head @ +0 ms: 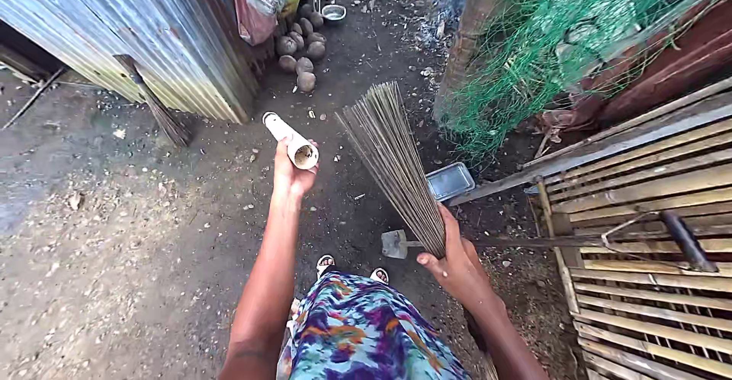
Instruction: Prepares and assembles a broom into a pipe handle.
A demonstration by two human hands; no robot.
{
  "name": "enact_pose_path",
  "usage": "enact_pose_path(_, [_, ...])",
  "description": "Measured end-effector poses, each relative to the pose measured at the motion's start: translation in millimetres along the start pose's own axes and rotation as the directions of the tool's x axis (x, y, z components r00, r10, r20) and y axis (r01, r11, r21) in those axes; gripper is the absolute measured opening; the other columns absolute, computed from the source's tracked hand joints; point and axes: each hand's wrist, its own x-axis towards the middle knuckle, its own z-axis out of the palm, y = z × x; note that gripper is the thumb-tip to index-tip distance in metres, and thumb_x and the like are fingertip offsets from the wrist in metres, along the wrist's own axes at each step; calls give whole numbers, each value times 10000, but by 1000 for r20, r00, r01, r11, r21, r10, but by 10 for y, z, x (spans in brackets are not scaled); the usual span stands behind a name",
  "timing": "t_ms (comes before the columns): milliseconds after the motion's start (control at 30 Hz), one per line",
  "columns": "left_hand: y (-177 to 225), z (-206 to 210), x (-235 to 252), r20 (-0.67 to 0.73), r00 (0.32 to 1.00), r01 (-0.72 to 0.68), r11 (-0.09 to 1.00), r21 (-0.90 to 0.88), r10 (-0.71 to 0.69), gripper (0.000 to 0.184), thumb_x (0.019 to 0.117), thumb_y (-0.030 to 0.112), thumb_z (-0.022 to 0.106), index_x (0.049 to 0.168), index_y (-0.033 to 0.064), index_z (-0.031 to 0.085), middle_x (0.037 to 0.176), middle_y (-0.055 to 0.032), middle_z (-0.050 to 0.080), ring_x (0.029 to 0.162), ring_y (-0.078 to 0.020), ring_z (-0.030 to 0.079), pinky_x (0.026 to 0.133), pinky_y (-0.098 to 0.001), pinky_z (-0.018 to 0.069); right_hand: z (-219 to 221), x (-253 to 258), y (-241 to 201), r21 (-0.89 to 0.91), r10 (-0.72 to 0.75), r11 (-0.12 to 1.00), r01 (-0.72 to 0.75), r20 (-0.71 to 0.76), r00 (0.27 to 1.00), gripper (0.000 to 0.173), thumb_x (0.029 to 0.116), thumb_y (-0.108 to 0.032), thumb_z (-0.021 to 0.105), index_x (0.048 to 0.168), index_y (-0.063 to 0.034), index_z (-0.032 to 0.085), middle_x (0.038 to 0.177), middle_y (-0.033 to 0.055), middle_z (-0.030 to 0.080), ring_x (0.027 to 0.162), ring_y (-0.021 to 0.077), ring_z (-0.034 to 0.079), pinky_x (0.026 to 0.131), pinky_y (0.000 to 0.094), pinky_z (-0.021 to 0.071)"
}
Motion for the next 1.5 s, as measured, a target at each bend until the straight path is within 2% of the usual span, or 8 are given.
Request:
enact_pose_path(67, [113, -47, -16, 49, 999, 13, 996, -84, -9, 368, 1039, 487, 423, 1130, 145, 526, 923, -69, 646, 741, -156, 661, 675, -285, 579, -31, -1, -84, -6, 24, 1000, -24, 17, 1000, 1000, 856, -695, 603, 1498, 49, 422, 962, 183, 738, 801, 337, 727, 675, 538, 589])
enact_pose_path(167, [208, -116, -35, 67, 998, 30, 988, -150, -20, 386, 1023, 502, 448, 1124, 141, 538, 907, -72, 643, 736, -152, 665, 672, -262, 575, 16, -6, -68, -64, -34, 997, 33, -6, 999, 532, 988, -386, 568, 1315, 34, 582, 747, 128, 694, 612, 289, 689, 556, 479, 570])
enact_pose_path(233, [221, -119, -56, 38, 999, 15, 991, -137, -10, 366, 1020, 487, 454, 1124, 144, 533, 911, -76, 645, 733, -161, 668, 667, -273, 578, 39, -13, -39, -122, -62, 990, 65, 28, 998, 443, 1013, -328, 543, 1258, 33, 615, 729, 129, 692, 583, 296, 692, 540, 481, 577])
enact_pose_path(400, [176, -67, -168, -61, 993, -103, 995, -13, 102, 240, 1039, 391, 463, 1100, 165, 516, 933, -58, 648, 797, -163, 672, 718, -319, 584, 70, -89, -87, -217, -89, 969, 115, 129, 988, 387, 1004, -290, 581, 1218, 27, 642, 899, 198, 725, 665, 382, 716, 568, 536, 577])
enact_pose_path(667, [68, -105, -349, -135, 959, -231, 962, 145, 250, 261, 1030, 392, 527, 1117, 147, 556, 925, -24, 653, 835, -138, 664, 750, -338, 579, 135, -176, -130, -166, -89, 977, 131, 242, 966, 399, 1010, -313, 563, 1244, 2, 639, 819, 175, 712, 666, 369, 714, 582, 534, 576])
enact_pose_path(933, [139, -170, -503, -137, 977, -150, 981, 124, 166, 320, 1051, 439, 480, 1177, 151, 537, 970, -41, 658, 843, -139, 666, 729, -330, 579, 274, -165, -50, -58, -88, 991, 117, 365, 927, 415, 1026, -356, 539, 1246, -16, 631, 779, 163, 689, 692, 356, 704, 633, 546, 572])
enact_pose_path(1167, [198, -313, -496, -125, 985, -107, 991, 83, 117, 296, 1035, 450, 493, 1099, 170, 568, 905, -21, 684, 765, -114, 684, 634, -286, 582, 269, -254, -47, -42, -216, 971, 234, 261, 941, 427, 989, -366, 540, 1190, -10, 664, 737, 124, 684, 611, 297, 687, 553, 486, 566])
enact_pose_path(1500, [208, -421, -557, -116, 993, -17, 998, 53, 23, 309, 1053, 444, 471, 1123, 156, 559, 944, -46, 677, 808, -141, 690, 678, -289, 590, 319, -133, -4, 29, -65, 998, 59, 519, 852, 411, 1032, -369, 526, 1267, -45, 619, 790, 145, 672, 725, 316, 680, 687, 521, 555])
